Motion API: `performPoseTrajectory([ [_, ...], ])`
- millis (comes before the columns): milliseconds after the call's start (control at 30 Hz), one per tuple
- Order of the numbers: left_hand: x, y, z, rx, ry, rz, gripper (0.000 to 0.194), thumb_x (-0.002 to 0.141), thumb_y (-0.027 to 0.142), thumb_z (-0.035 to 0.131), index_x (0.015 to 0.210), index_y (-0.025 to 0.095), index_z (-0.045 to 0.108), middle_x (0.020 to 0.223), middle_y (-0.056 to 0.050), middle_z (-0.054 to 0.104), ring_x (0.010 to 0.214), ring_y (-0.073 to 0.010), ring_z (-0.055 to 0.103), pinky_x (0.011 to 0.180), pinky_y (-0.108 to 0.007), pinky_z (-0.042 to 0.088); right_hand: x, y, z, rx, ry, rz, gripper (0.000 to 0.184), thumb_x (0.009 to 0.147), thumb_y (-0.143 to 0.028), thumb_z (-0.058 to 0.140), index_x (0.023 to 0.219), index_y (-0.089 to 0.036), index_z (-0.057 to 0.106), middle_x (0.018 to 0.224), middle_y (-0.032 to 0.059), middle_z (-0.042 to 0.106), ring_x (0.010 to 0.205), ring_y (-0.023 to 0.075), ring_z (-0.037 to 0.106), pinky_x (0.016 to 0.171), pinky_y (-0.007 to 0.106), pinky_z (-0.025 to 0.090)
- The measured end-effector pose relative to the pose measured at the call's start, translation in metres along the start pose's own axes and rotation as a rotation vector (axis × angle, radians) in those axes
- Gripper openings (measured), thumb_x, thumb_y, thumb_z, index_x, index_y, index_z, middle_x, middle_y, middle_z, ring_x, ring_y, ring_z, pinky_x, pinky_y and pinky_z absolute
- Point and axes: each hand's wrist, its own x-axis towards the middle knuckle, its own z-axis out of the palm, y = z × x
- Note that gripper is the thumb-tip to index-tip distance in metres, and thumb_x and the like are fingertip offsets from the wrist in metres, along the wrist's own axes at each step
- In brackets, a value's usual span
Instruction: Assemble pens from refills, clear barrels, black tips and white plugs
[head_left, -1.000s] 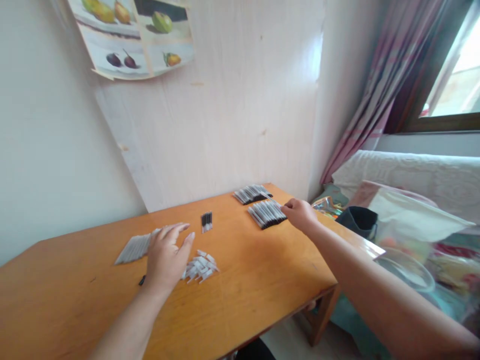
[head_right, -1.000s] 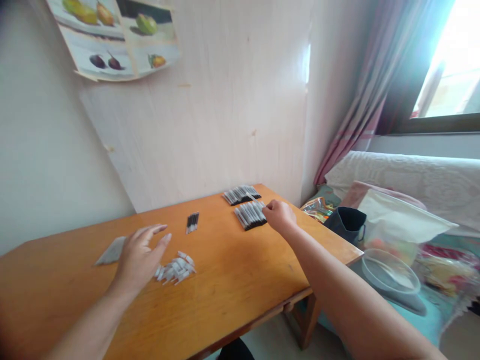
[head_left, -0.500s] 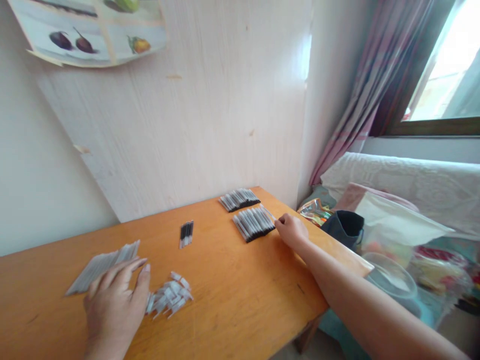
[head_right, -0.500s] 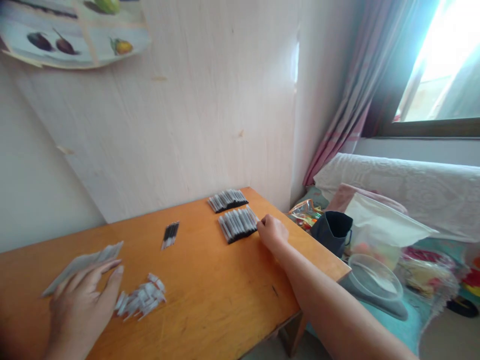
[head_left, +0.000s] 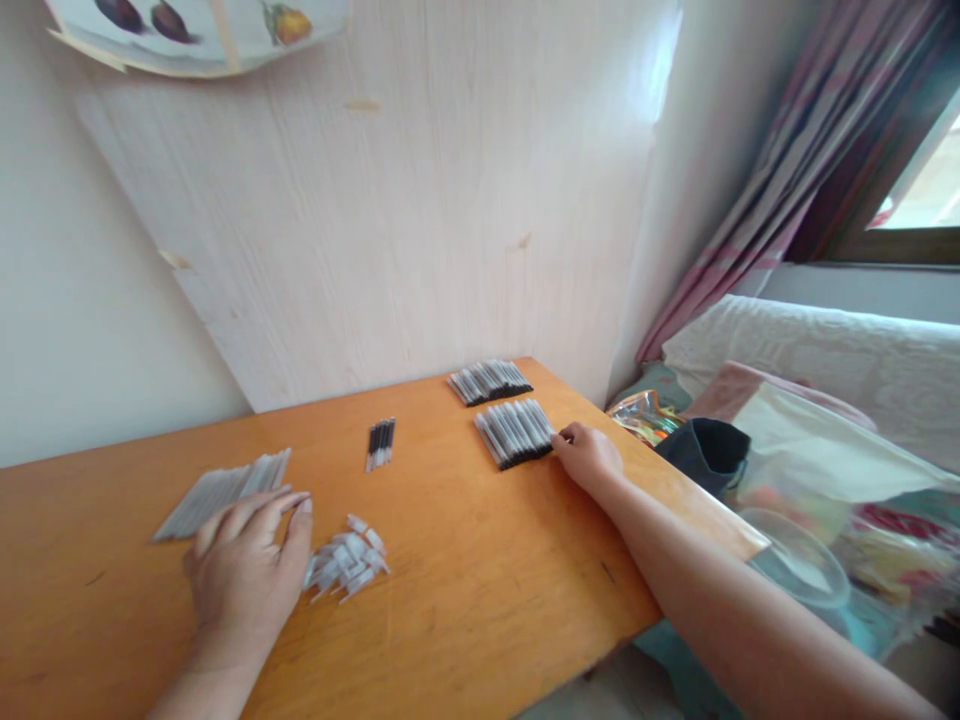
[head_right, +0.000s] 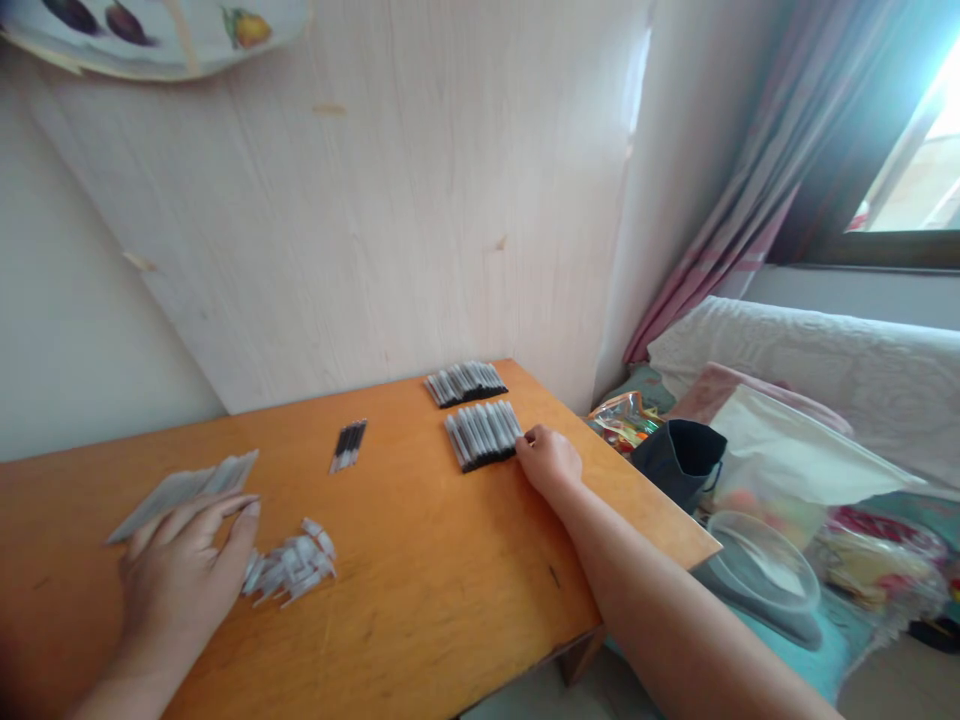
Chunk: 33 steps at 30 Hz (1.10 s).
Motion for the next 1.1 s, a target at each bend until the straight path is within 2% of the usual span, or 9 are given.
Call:
performPoseTrajectory([
  [100,-0.001,-0.001,0.002,-0.021,0.015,-0.048,0.014,0.085,0.036,0.054,0.092,0.029,0.065,0.104,0.0,0.07,0.103,-0.0248,0.062,0.098,-0.049,0.044,0.003,0.005,0.0,0.057,0.014,-0.023,0.033,0.085,-0.038,0.046,0.089,-0.021,0.073,0.092,0.0088,0.072,0.088,0.0221,0.064,0.067,0.026,0.04],
  [200,-0.002,-0.003,0.001,-0.032,0.013,-0.07,0.017,0.085,0.035,0.054,0.092,0.026,0.067,0.105,-0.006,0.07,0.104,-0.0276,0.062,0.098,-0.048,0.042,0.007,0.011,0.002,0.12,0.028,-0.032,0.032,0.083,-0.034,0.045,0.083,-0.018,0.073,0.087,0.0078,0.073,0.085,0.0206,0.064,0.065,0.024,0.039],
  [367,0.001,0.0,-0.003,-0.047,0.056,-0.104,0.02,0.086,0.034,0.052,0.091,0.023,0.068,0.102,-0.009,0.071,0.103,-0.0279,0.061,0.098,-0.046,0.04,0.003,0.016,0.003,0.238,0.078,-0.042,0.035,0.081,-0.034,0.045,0.089,-0.014,0.074,0.085,0.0077,0.072,0.081,0.02,0.063,0.065,0.024,0.041],
  [500,0.004,0.002,-0.008,-0.075,0.093,-0.165,0.024,0.087,0.035,0.051,0.09,0.02,0.069,0.097,-0.009,0.071,0.102,-0.0268,0.061,0.097,-0.044,0.04,-0.013,0.016,-0.001,0.277,0.104,-0.062,0.035,0.078,-0.035,0.047,0.086,-0.014,0.073,0.085,0.0093,0.072,0.079,0.0199,0.062,0.066,0.024,0.042],
  [633,-0.006,-0.005,-0.02,-0.075,0.094,-0.363,0.028,0.086,0.037,0.05,0.089,0.018,0.071,0.092,-0.011,0.071,0.093,-0.0257,0.062,0.088,-0.04,0.045,-0.044,0.011,-0.001,0.315,0.13,-0.045,0.039,0.077,-0.04,0.047,0.087,-0.012,0.072,0.08,0.0099,0.07,0.071,0.0198,0.06,0.06,0.026,0.04],
  [733,-0.025,-0.016,-0.038,-0.055,0.038,-0.464,0.029,0.085,0.039,0.05,0.09,0.021,0.072,0.094,-0.01,0.071,0.095,-0.027,0.062,0.086,-0.04,0.046,-0.075,0.003,0.002,0.382,0.12,0.001,0.043,0.079,-0.045,0.046,0.09,-0.012,0.072,0.072,0.0078,0.067,0.064,0.0196,0.058,0.054,0.027,0.037],
  [900,-0.056,-0.033,-0.064,-0.084,-0.087,-0.602,0.026,0.085,0.036,0.051,0.098,0.022,0.069,0.104,-0.009,0.071,0.097,-0.0253,0.063,0.085,-0.038,0.047,-0.12,-0.01,0.004,0.322,0.023,-0.09,0.039,0.078,-0.047,0.05,0.085,-0.016,0.072,0.071,0.0071,0.067,0.068,0.0203,0.059,0.057,0.027,0.037],
  [1000,-0.068,-0.042,-0.072,-0.151,-0.192,-0.655,0.025,0.084,0.028,0.052,0.104,0.022,0.066,0.107,-0.009,0.071,0.098,-0.0221,0.064,0.085,-0.033,0.047,-0.13,-0.013,0.003,0.209,-0.007,-0.143,0.036,0.079,-0.05,0.051,0.083,-0.02,0.071,0.076,0.0069,0.068,0.074,0.0214,0.061,0.06,0.027,0.037],
  [1100,-0.076,-0.047,-0.071,-0.208,-0.275,-0.7,0.026,0.081,0.023,0.055,0.105,0.021,0.065,0.108,-0.009,0.071,0.101,-0.0206,0.064,0.088,-0.031,0.045,-0.129,-0.013,0.003,0.179,0.001,-0.132,0.038,0.08,-0.051,0.049,0.084,-0.02,0.071,0.081,0.0087,0.07,0.079,0.0225,0.062,0.062,0.028,0.037],
])
